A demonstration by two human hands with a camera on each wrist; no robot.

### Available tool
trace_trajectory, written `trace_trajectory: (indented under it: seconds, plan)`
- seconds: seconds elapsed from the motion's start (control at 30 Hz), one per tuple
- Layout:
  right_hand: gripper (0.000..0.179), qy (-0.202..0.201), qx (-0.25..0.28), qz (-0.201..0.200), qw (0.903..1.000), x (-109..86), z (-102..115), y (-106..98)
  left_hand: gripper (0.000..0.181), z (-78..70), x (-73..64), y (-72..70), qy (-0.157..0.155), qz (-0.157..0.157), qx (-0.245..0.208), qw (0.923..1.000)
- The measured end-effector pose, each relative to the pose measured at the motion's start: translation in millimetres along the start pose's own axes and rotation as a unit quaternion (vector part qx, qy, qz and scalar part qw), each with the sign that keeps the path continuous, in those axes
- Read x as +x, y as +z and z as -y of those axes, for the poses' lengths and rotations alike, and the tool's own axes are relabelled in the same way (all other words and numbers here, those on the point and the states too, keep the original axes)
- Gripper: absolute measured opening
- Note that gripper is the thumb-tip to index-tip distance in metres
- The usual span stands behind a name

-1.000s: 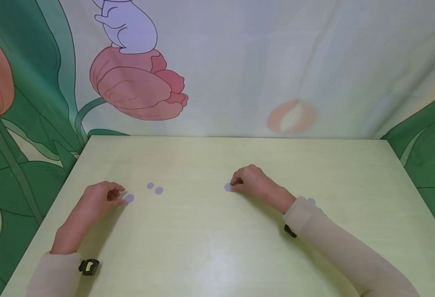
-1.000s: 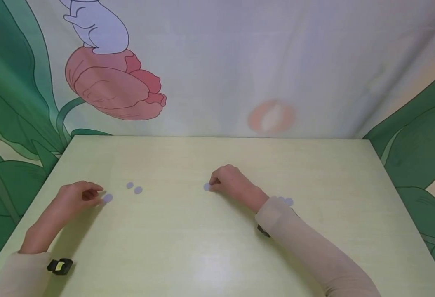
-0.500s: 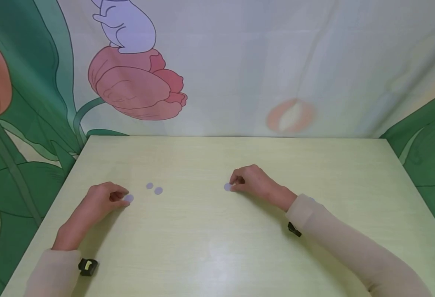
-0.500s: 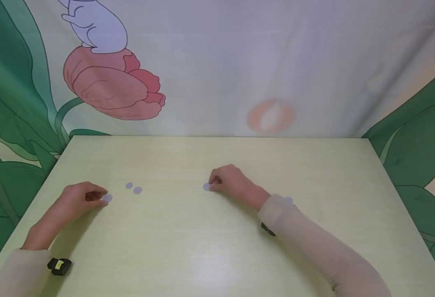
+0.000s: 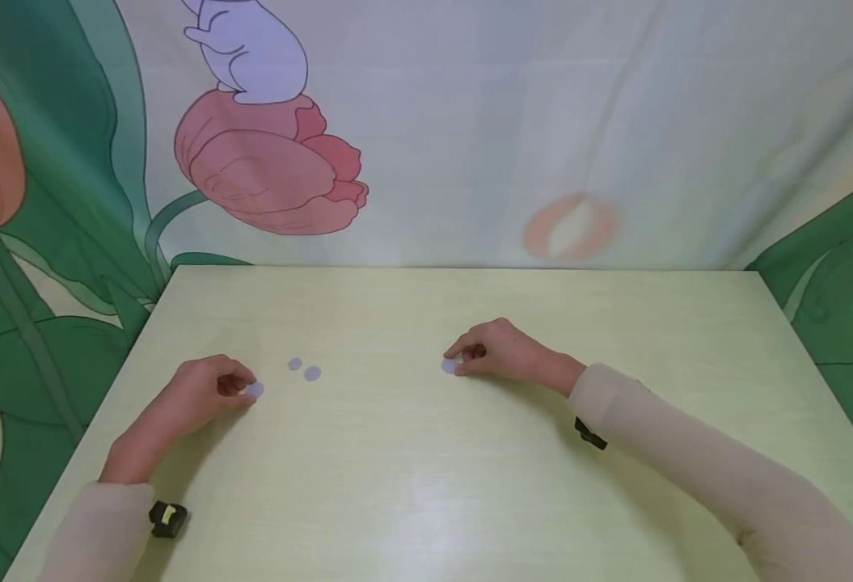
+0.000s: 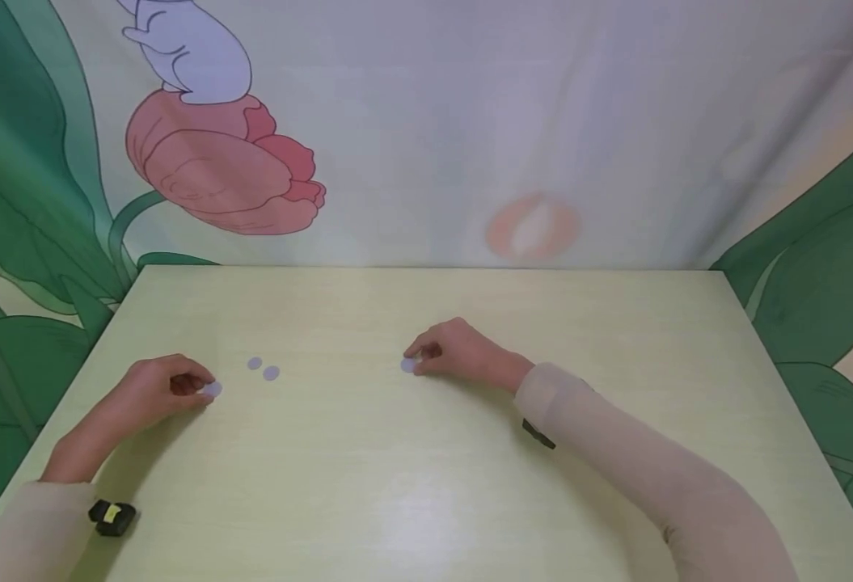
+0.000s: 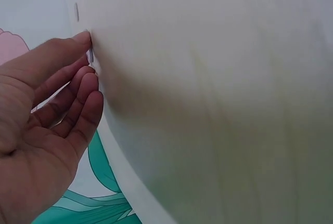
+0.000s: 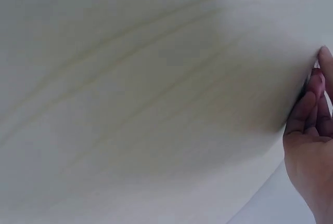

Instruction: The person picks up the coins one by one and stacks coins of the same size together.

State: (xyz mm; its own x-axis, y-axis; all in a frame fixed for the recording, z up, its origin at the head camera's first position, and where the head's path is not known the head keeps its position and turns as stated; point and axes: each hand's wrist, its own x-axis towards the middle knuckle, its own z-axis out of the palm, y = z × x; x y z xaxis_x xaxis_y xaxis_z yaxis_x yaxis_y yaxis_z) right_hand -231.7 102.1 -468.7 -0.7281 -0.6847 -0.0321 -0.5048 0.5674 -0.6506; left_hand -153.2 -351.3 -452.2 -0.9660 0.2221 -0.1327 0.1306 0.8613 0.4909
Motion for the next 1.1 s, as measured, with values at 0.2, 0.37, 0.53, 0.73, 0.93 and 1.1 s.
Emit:
trace_trajectory:
  seconds: [0.2,0.37,0.53,0.73,0.93,1.1]
  plan:
    - [0.024,-0.018,-0.003,0.0,0.9998,2.3,1,-1,0.026,-1.2,3.8,0.7,-0.017,0.018,0.006,0.9997]
    - [0.023,-0.016,-0.01,0.0,0.9998,3.4,2,-1,0.025,-2.5,5.6,4.1,-0.004,0.001,0.037,0.9993]
    - [0.023,-0.004,-0.02,-0.004,0.9998,2.7,4,-2,0.025,-8.5,8.0,5.9,0.006,-0.024,0.059,0.998]
    - [0.023,-0.014,-0.017,-0.005,0.9997,2.6,3,-2,0.025,-12.1,7.3,3.7,-0.001,-0.046,0.049,0.9977]
    - [0.023,-0.015,-0.019,-0.01,0.9997,3.6,0,-1,0.027,-25.0,9.4,-1.4,0.008,-0.057,0.039,0.9976]
    - [0.023,-0.01,-0.016,-0.009,0.9998,3.8,0,1,0.025,-43.9,14.3,-2.3,0.055,-0.076,0.047,0.9945]
